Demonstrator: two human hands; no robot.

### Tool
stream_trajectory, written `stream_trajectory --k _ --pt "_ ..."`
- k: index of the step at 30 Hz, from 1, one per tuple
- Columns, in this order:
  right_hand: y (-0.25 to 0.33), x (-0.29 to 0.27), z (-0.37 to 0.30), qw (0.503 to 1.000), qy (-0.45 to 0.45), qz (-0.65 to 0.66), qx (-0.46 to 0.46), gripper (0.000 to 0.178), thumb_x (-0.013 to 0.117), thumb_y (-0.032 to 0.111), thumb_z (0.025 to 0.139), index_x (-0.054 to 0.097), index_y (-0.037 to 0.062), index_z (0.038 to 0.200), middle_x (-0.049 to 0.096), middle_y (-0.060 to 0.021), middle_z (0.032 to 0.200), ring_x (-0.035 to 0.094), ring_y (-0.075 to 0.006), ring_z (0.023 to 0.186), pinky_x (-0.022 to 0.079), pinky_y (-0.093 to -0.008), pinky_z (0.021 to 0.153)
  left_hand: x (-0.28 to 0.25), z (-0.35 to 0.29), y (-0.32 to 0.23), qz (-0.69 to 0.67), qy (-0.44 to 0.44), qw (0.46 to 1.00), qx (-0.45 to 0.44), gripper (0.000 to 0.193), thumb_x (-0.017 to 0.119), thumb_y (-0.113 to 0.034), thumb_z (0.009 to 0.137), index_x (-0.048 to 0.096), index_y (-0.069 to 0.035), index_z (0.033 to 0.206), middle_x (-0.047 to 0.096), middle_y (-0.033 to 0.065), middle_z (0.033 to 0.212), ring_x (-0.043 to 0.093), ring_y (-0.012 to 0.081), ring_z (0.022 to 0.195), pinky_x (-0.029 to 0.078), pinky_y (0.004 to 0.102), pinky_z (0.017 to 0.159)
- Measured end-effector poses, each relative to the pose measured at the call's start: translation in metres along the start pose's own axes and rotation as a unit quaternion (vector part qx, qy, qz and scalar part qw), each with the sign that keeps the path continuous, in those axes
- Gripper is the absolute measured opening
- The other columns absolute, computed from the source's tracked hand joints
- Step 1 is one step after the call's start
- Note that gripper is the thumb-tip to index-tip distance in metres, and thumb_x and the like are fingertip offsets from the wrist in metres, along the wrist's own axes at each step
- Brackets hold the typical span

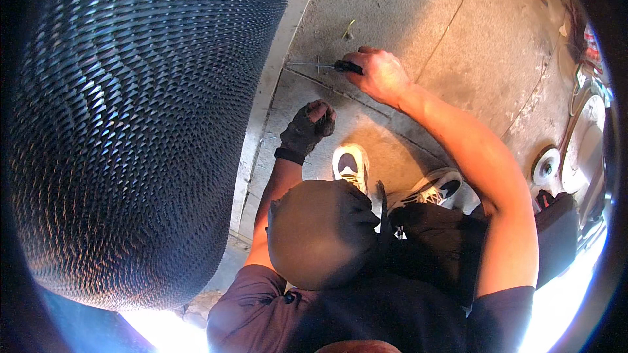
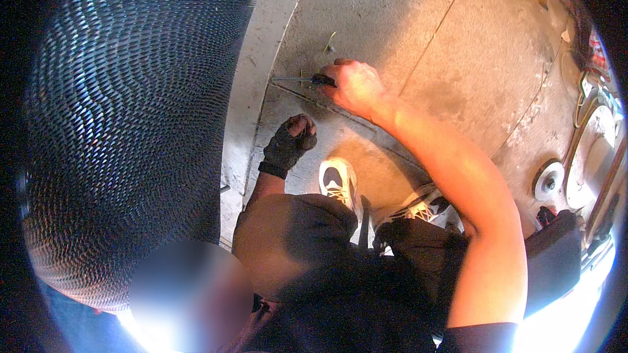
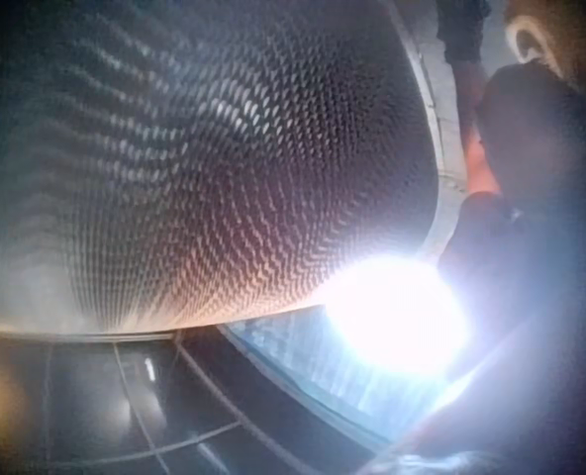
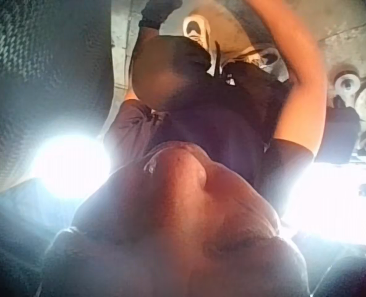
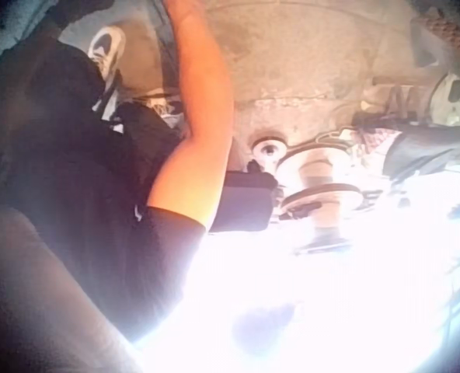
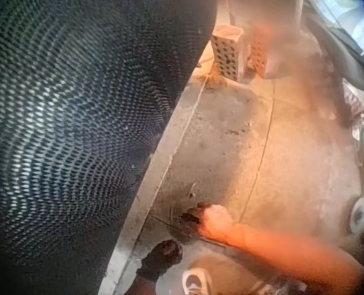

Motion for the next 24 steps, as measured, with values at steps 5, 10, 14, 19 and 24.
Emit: stream_trajectory --k 5,10,14,19,24 --pt "0.012 0.0 0.003 0.999 -0.042 0.02 -0.017 0.032 0.069 0.033 0.085 0.071 0.0116 0.11 0.068 -0.0173 0.102 0.067 -0.039 0.098 0.055 -0.0495 0.085 -0.005 -0.002 0.013 -0.091 -0.027 0.995 -0.045 0.026 0.065 -0.035 0.097 0.06 -0.009 0.093 0.058 0.0011 0.077 0.05 0.0115 0.064 0.04 0.0255 0.058" --pt "0.027 0.007 0.025 0.997 -0.072 0.003 -0.012 0.036 0.067 0.036 0.088 0.069 0.0112 0.114 0.068 -0.0161 0.107 0.067 -0.038 0.097 0.056 -0.0474 0.084 -0.006 -0.002 0.014 -0.1 -0.048 0.993 -0.052 0.023 0.061 -0.03 0.1 0.057 -0.008 0.093 0.052 0.0011 0.077 0.044 0.0127 0.064 0.038 0.027 0.059" --pt "0.026 0.02 0.04 0.998 -0.064 -0.011 0.003 0.038 0.067 0.039 0.089 0.069 0.0106 0.114 0.068 -0.0153 0.109 0.067 -0.0374 0.096 0.057 -0.0465 0.083 -0.004 -0.003 -0.001 -0.016 -0.071 0.997 -0.035 0.024 0.061 -0.03 0.099 0.057 -0.007 0.093 0.053 0.0012 0.077 0.046 0.0127 0.065 0.039 0.027 0.059" --pt "0.029 0.024 0.028 0.997 -0.067 0.01 -0.036 0.036 0.068 0.037 0.088 0.07 0.0122 0.114 0.068 -0.0156 0.103 0.067 -0.0383 0.094 0.057 -0.047 0.082 -0.008 -0.009 0.01 -0.062 -0.024 0.997 -0.038 0.026 0.06 -0.032 0.1 0.057 -0.006 0.094 0.054 0.0017 0.079 0.048 0.0128 0.065 0.04 0.0276 0.06" --pt "0.021 0.036 0.0 0.995 0.087 -0.015 -0.039 0.037 0.069 0.035 0.086 0.07 0.0127 0.115 0.068 -0.017 0.105 0.067 -0.0384 0.096 0.056 -0.0468 0.085 -0.001 -0.009 0.027 -0.114 -0.005 0.992 -0.054 0.03 0.068 -0.037 0.094 0.061 -0.008 0.093 0.061 0.0016 0.079 0.056 0.0132 0.066 0.045 0.0272 0.06"
Point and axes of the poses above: each hand's wrist, its own z-axis towards the middle knuckle, its own x-axis out of the palm, y = z × x, the point moved 10 cm from there along z, towards the middle knuckle
